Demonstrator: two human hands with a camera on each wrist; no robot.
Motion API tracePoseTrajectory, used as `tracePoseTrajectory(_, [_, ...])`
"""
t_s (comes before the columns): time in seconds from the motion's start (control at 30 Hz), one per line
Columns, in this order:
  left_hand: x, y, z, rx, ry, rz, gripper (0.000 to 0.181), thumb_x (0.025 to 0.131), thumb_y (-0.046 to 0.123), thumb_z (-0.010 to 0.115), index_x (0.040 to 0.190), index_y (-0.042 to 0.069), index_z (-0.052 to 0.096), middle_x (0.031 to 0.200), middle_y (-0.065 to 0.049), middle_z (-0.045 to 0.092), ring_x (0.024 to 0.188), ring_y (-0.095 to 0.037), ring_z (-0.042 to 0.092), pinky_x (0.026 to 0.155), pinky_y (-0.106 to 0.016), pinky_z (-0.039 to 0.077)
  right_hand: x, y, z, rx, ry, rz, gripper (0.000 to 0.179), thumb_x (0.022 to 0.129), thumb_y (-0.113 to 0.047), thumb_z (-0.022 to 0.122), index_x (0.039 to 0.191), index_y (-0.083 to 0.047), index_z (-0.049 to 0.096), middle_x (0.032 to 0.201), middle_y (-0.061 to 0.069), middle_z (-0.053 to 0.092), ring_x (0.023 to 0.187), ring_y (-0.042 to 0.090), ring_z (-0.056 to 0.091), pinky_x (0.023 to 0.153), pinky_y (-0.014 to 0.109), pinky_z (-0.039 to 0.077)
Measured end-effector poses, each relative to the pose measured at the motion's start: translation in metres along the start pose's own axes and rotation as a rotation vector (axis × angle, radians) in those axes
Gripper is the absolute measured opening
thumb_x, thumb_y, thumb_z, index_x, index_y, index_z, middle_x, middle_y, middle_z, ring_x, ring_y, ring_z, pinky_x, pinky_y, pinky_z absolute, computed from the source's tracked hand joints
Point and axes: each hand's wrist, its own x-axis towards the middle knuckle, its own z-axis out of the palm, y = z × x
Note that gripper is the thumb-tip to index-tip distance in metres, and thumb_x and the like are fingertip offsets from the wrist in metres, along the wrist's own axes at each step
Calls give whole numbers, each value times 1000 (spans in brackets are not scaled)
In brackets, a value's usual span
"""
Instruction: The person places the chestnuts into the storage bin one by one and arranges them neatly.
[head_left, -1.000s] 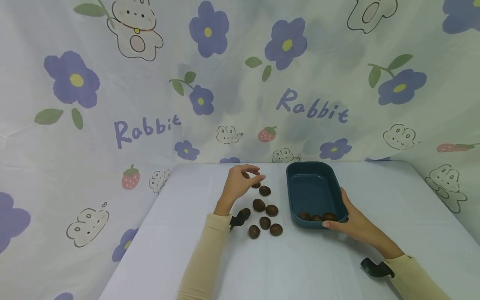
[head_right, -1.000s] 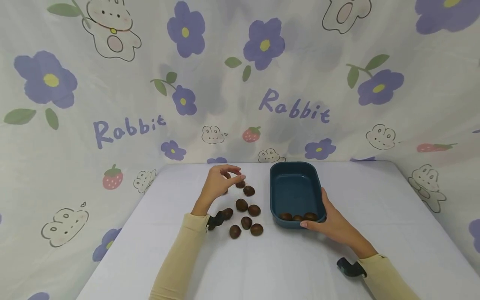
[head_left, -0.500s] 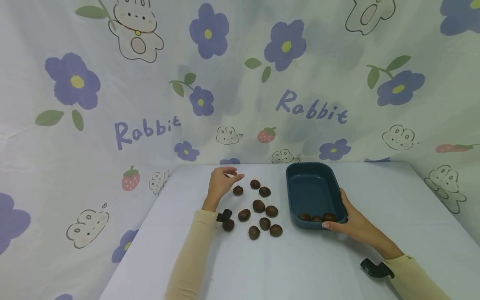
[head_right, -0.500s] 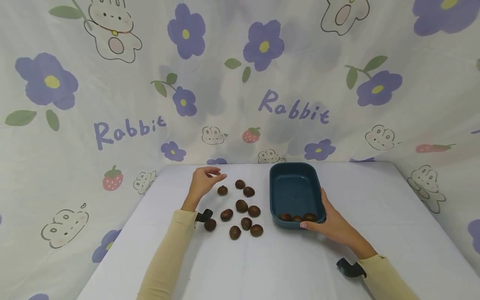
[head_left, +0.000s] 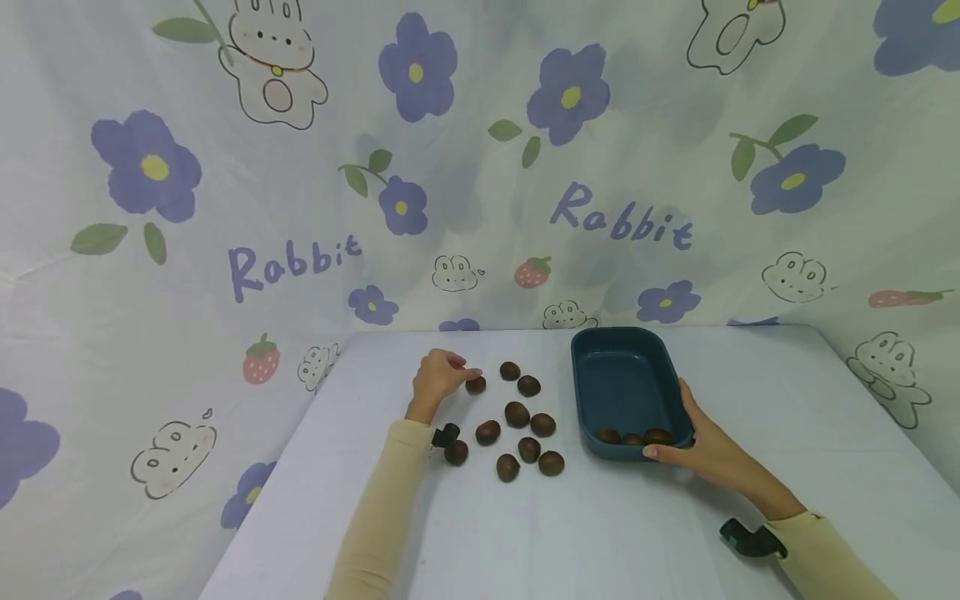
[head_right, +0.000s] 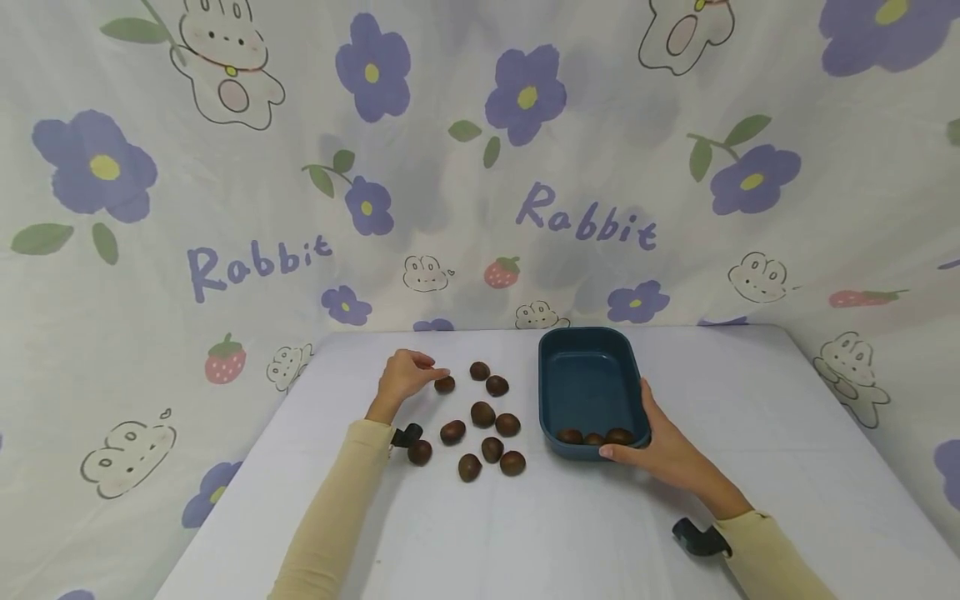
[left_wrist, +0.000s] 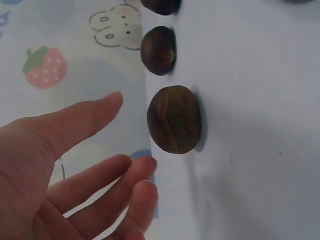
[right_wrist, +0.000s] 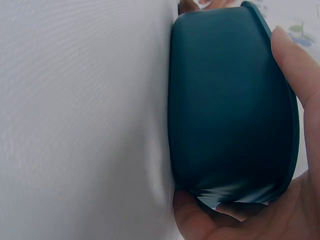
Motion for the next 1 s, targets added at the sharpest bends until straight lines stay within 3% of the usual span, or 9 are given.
tracePoseTrajectory(0.33, [-4,3,6,144,-31,-19,47,77,45,89,105,9,77,111,-10,76,90,-28,68,84,-47,54,0,0,0,-2,1,0,128,89,-42,79,163,-11,-21,170,32,-3,149,66,16,106,81,31])
tracePoseTrajectory(1.0, [-2,8,13,197,-63,0,40,76,39,91,96,8,78,96,-8,77,80,-24,66,78,-44,54,0,-1,0,3,8,-7,128,88,-41,79,163,-11,-21,171,32,-4,150,65,15,107,82,29])
